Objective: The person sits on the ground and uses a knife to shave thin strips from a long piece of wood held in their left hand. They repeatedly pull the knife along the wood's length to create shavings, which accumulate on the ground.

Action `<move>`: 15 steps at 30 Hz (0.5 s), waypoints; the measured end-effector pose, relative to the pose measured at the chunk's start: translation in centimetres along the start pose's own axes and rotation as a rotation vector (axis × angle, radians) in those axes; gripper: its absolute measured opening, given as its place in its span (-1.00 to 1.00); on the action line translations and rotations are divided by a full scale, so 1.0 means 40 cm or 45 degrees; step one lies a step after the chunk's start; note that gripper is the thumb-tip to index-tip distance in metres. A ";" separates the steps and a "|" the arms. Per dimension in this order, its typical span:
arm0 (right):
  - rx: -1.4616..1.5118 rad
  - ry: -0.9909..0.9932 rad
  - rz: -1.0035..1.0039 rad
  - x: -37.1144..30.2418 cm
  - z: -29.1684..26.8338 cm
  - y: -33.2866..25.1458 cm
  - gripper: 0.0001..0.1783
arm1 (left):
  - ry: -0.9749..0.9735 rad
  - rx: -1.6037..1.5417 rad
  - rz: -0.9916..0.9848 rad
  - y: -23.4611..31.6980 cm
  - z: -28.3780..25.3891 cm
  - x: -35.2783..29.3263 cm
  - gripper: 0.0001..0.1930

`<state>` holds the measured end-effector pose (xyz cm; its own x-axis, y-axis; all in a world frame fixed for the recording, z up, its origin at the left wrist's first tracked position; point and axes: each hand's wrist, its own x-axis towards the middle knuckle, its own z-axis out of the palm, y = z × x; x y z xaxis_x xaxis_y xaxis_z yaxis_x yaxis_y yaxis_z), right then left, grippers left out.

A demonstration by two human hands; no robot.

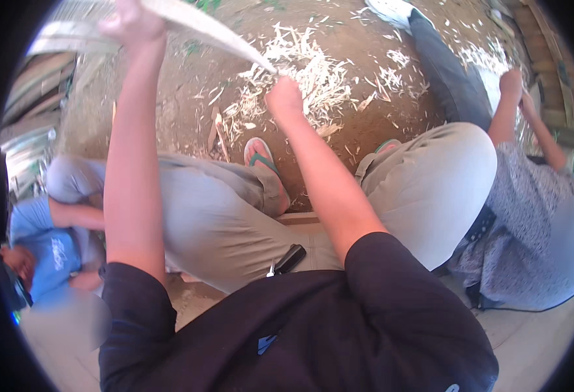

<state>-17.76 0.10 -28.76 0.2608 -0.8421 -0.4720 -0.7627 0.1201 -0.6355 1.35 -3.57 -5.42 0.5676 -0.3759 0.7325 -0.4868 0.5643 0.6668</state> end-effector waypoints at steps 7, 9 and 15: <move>-0.203 0.049 0.054 0.048 -0.033 -0.024 -0.63 | -0.166 -0.001 -0.142 0.037 0.011 -0.030 -0.79; -0.179 -0.030 0.031 0.068 -0.027 -0.043 -0.54 | 0.009 -0.038 0.135 0.038 0.037 -0.026 -0.75; -0.377 -0.059 -0.093 0.215 0.000 0.013 -0.37 | 0.081 0.180 0.137 0.064 0.056 -0.030 -0.56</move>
<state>-15.92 -7.09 -33.14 0.3431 -0.8172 -0.4632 -0.8784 -0.1043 -0.4665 -2.06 -3.31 -4.28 0.5458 -0.2692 0.7935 -0.6328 0.4882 0.6010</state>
